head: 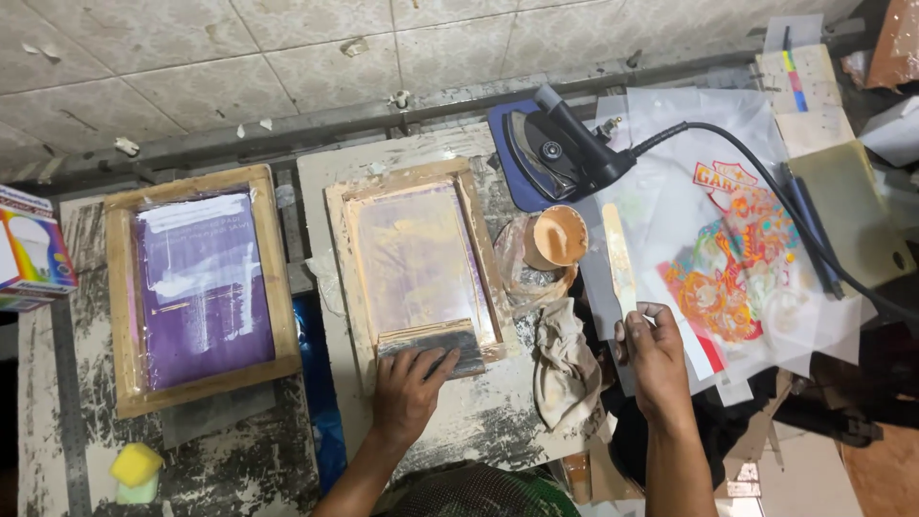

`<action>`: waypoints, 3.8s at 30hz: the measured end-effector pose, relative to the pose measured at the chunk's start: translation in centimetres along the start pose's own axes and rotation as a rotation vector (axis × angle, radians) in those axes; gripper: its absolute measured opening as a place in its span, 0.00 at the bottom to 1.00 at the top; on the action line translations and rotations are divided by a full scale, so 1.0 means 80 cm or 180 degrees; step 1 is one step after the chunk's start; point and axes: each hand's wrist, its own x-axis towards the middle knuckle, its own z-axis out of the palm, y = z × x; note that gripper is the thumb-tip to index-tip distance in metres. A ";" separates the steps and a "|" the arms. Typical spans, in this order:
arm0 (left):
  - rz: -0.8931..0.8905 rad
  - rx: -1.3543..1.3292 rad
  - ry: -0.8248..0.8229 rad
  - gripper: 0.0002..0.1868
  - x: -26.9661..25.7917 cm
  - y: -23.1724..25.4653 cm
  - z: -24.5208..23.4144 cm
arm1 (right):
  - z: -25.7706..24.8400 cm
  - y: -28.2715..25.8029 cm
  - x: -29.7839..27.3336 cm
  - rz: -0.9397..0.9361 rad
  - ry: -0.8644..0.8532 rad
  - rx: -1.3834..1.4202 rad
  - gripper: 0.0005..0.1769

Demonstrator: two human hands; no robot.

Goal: The person mixes orange ink in a small container with a spatula, then applies the ink onto a screen printing frame using the spatula to spread it evenly across the mesh surface.

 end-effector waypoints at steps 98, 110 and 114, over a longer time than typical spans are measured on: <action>-0.0835 -0.3132 -0.0062 0.47 0.254 0.033 -0.043 | 0.075 -0.207 -0.047 -0.1975 -0.0869 -0.4029 0.07; -0.0839 -0.3154 -0.0014 0.46 0.239 0.039 -0.063 | 0.097 -0.203 -0.102 -0.2318 -0.0404 -0.3880 0.06; -0.0826 -0.3323 -0.0107 0.47 0.231 0.041 -0.061 | 0.095 -0.195 -0.105 -0.2272 -0.0389 -0.3860 0.07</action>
